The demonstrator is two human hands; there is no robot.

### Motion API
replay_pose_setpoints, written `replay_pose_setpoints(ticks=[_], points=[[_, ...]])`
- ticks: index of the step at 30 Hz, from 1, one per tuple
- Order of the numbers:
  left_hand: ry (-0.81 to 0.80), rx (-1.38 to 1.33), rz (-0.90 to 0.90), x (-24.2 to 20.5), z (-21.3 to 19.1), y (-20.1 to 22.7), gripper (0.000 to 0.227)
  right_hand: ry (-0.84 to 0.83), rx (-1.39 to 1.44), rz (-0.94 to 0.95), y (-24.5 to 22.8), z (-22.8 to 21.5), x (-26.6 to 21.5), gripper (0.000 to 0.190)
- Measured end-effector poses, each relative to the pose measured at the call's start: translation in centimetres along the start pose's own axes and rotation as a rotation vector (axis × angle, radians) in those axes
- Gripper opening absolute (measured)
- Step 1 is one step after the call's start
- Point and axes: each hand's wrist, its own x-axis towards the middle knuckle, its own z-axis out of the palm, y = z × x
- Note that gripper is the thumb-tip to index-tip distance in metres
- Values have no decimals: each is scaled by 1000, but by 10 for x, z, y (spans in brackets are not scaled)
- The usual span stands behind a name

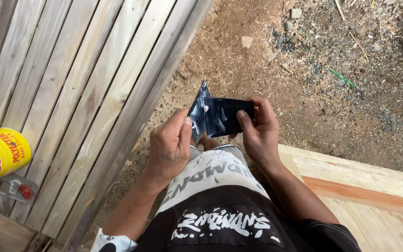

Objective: The person mixes a reddish substance with a white paste on a small square using a scraper, then applies the mixture to gaps between wooden planks on a pallet. The person uses the scraper to spread and smooth the filler into the gaps.

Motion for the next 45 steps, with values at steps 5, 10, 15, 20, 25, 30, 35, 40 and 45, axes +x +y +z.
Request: replay_pose_setpoints(ticks=[5,10,15,20,25,30,35,40,45], points=[[-75,-89,-2,7,-26,-1,23,-85,-113,-115,-6,15,6,19],[-83,-110,-44,15,-47,-2,25,-152,-204,-248,-15,27,10,22],[-107,-211,-82,21,-64,-6,28,-219,-442,-492,-22,34,14,20],[-79,-95,-156,25,-75,-10,30,-236,-590,-700,-29,36,24,20],[-51,-59,-68,30,-83,-10,27,-439,-635,-839,-38,46,30,21],[-54,-33,-49,36,-95,-7,21,-594,-591,-835,-50,38,17,26],[-83,-78,-72,39,-106,-11,23,-243,-454,-501,-52,16,22,21],[-90,-54,-96,33,-100,-14,25,-49,-291,-178,-35,29,42,18],[-127,-50,-57,33,-96,-15,28,-4,-222,-145,-31,49,45,19]])
